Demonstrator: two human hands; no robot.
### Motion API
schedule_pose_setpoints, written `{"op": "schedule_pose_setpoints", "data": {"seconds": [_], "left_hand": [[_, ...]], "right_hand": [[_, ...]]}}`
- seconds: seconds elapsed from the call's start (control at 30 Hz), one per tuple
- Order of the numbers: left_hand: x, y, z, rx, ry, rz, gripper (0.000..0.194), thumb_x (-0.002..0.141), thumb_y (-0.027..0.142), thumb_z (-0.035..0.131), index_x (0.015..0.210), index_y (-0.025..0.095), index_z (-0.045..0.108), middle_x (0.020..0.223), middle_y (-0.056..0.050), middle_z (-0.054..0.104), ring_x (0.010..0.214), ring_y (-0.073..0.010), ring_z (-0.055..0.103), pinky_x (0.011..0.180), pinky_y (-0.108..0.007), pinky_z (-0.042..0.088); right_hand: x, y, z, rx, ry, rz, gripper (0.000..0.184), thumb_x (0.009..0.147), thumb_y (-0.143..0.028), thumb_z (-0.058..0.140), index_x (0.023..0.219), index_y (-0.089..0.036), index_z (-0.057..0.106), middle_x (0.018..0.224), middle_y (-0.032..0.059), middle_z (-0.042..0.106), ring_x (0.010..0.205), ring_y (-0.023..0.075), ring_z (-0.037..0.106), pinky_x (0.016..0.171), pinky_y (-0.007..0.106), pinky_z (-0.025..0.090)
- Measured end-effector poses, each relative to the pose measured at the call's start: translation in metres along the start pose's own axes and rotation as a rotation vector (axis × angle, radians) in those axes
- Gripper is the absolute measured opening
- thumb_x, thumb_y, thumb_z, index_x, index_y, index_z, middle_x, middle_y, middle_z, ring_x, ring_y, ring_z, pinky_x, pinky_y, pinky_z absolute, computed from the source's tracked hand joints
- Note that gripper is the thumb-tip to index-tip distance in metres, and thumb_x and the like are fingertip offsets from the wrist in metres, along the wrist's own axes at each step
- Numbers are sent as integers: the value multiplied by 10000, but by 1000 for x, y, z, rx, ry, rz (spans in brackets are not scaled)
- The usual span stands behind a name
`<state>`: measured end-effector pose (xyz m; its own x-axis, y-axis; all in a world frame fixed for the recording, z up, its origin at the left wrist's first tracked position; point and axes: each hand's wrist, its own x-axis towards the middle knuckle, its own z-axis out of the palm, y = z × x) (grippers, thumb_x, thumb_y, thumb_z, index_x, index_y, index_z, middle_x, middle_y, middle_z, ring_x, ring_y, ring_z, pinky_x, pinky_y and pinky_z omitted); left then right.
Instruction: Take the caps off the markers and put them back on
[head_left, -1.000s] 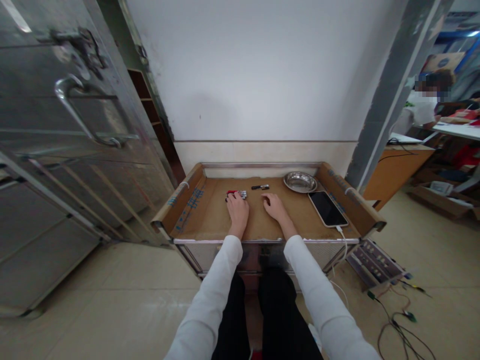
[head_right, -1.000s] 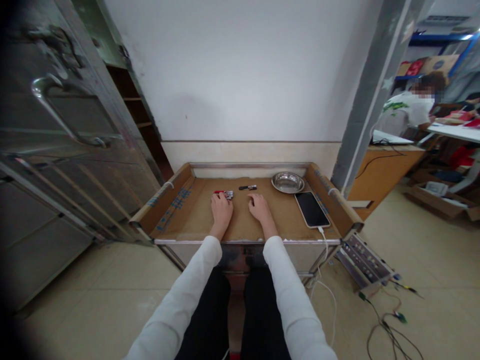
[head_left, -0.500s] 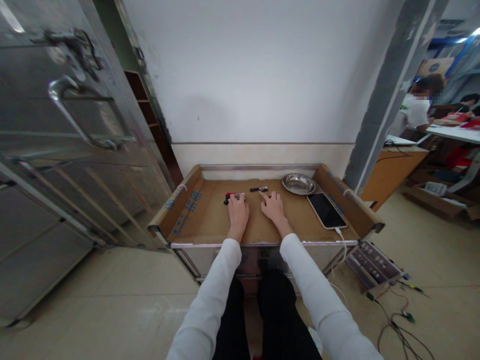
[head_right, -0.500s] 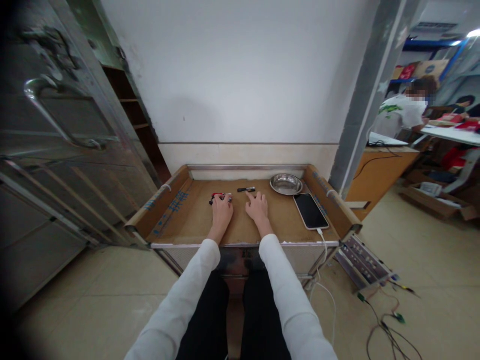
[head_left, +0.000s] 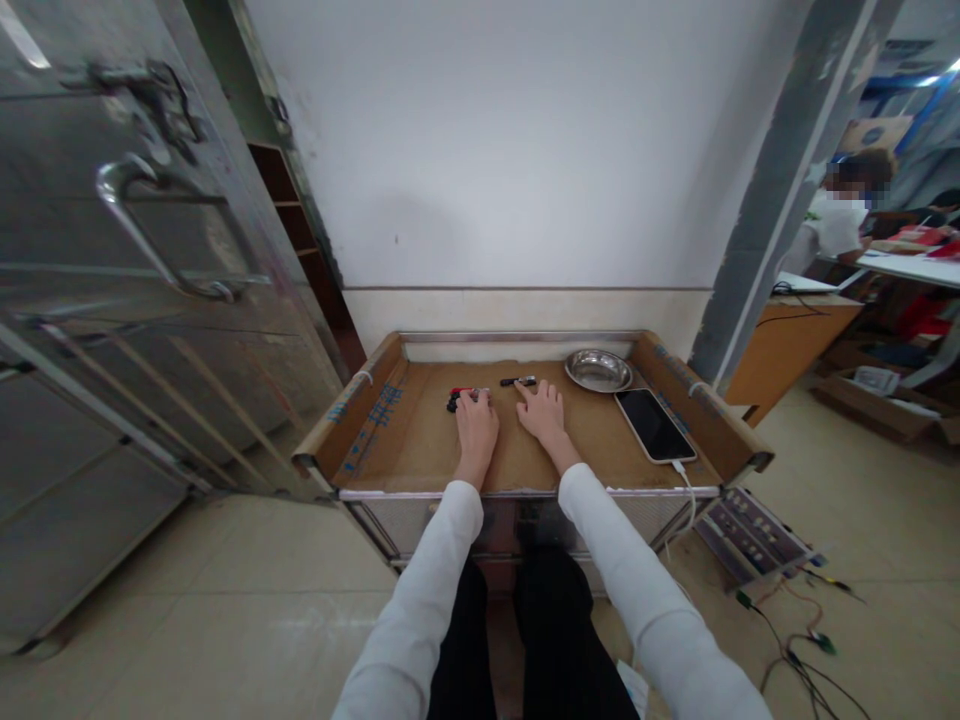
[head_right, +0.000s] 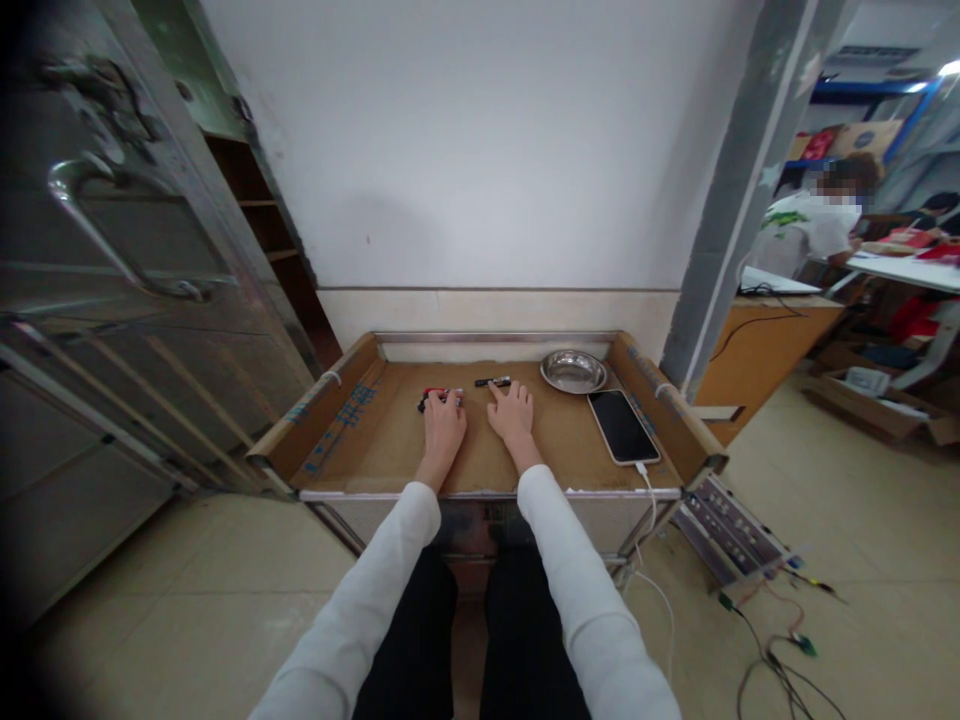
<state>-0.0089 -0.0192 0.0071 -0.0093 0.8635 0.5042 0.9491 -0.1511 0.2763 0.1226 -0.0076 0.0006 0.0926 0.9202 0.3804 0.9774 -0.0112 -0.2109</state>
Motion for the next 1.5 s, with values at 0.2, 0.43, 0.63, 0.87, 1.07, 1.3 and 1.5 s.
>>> {"op": "schedule_pose_setpoints", "data": {"seconds": [0.2,0.43,0.63,0.87,1.07,1.3,1.5], "left_hand": [[7,8,7,-114,-83,240,286,818,45,417,1056,134,548,1085,-121,513,1077,-222,494,968,-370,398],[12,32,22,-78,-102,306,289,853,52,366,1078,119,534,1064,-127,545,1072,-224,504,961,-381,412],[17,38,36,1,-91,236,265,869,62,351,1003,83,579,988,-159,571,1050,-256,501,944,-423,408],[20,33,40,-93,-115,202,222,898,90,371,991,99,572,1018,-133,556,997,-212,513,911,-367,428],[17,28,40,-185,-105,164,184,916,134,404,964,119,580,1034,-117,554,991,-191,528,912,-346,431],[15,31,37,-153,-98,187,210,923,125,373,972,115,577,1012,-120,566,996,-195,533,910,-354,434],[12,32,34,-108,-78,198,206,922,124,374,998,109,565,1040,-130,574,1021,-201,530,922,-344,427]], "right_hand": [[-2,0,-3,-10,-16,-3,444,876,-268,481,1317,-297,518,1190,147,519,1076,271,454,901,397,335],[-4,6,-6,84,12,30,409,880,-224,462,1285,-238,516,1156,134,540,1080,256,457,907,364,348],[-1,8,-2,81,23,109,447,881,-199,440,1326,-218,481,1176,152,530,1072,267,463,894,378,341],[0,6,3,30,53,114,347,890,-220,434,1210,-199,568,1140,163,542,1044,264,458,873,384,332],[-1,9,2,22,59,101,262,913,-201,388,1036,-152,614,1093,161,568,1039,264,455,870,391,320],[-5,12,1,50,75,76,282,936,-227,366,1014,-164,630,1068,149,588,1015,246,458,861,378,310],[-9,11,-2,42,85,67,282,941,-242,374,1005,-174,640,1054,142,598,999,245,464,846,372,304]]}}
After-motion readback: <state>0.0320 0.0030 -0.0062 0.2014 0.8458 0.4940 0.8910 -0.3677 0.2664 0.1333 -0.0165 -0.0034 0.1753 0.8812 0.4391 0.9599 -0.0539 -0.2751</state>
